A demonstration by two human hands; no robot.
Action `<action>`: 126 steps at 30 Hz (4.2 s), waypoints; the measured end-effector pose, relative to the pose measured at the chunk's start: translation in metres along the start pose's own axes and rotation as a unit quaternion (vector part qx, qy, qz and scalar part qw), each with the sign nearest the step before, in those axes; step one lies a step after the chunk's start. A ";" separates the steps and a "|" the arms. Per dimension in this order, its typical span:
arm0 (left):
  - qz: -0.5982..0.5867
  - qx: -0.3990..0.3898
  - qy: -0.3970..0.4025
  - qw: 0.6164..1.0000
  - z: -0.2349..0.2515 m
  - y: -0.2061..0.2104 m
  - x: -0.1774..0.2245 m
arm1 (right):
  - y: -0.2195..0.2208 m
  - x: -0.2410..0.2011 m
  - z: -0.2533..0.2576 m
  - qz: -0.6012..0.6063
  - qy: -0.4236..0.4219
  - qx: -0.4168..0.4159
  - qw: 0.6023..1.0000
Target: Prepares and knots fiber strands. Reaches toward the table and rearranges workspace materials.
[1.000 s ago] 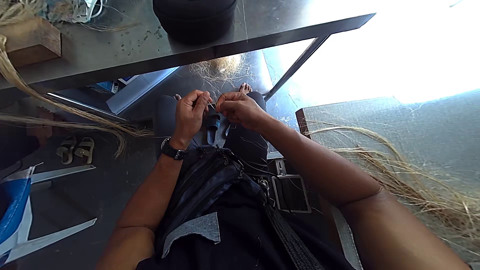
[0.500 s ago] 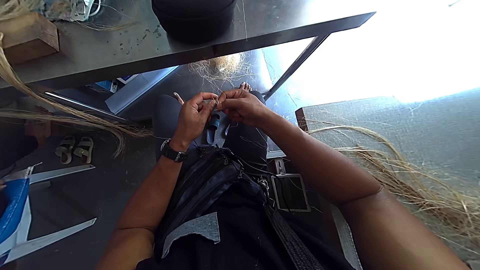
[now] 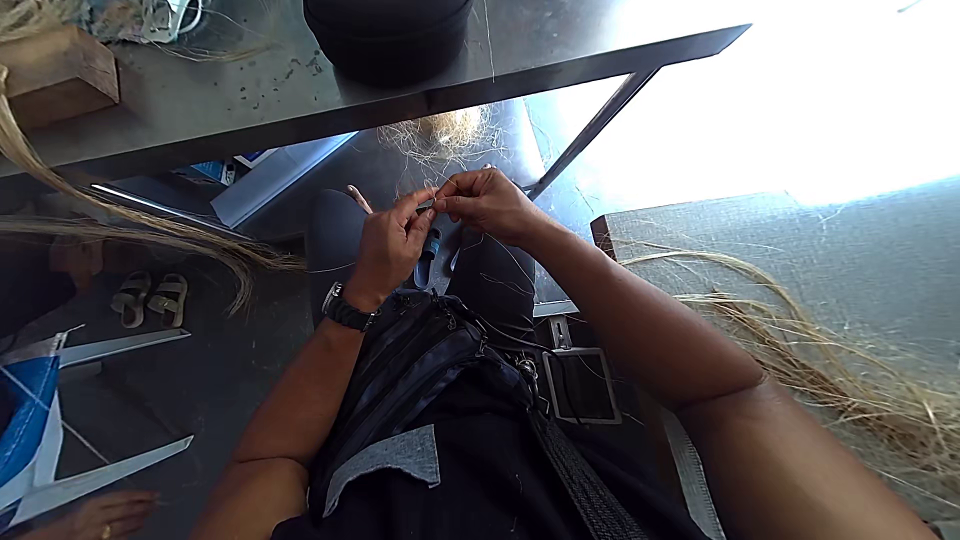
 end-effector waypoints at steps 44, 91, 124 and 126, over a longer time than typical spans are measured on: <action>-0.247 -0.197 0.056 0.947 -0.018 -0.033 0.013 | -0.019 -0.009 0.003 0.043 -0.080 -0.117 0.989; -0.084 0.025 -0.029 0.996 0.030 -0.018 -0.002 | 0.016 -0.004 -0.004 0.031 -0.021 0.003 0.999; -0.193 0.066 -0.088 0.975 0.024 -0.010 -0.013 | 0.013 0.001 -0.004 0.081 0.008 0.052 0.995; -0.142 0.076 -0.075 0.984 0.019 -0.012 -0.008 | 0.013 0.001 -0.004 0.077 0.003 0.062 0.995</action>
Point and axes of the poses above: each hand's wrist, its own z-axis towards the middle knuckle, its own y-axis out of the palm, x = y × z, the point moved 4 cm from there along z, towards the middle knuckle, and after that the axes turned 8 degrees about y, right-handed, at the moved point
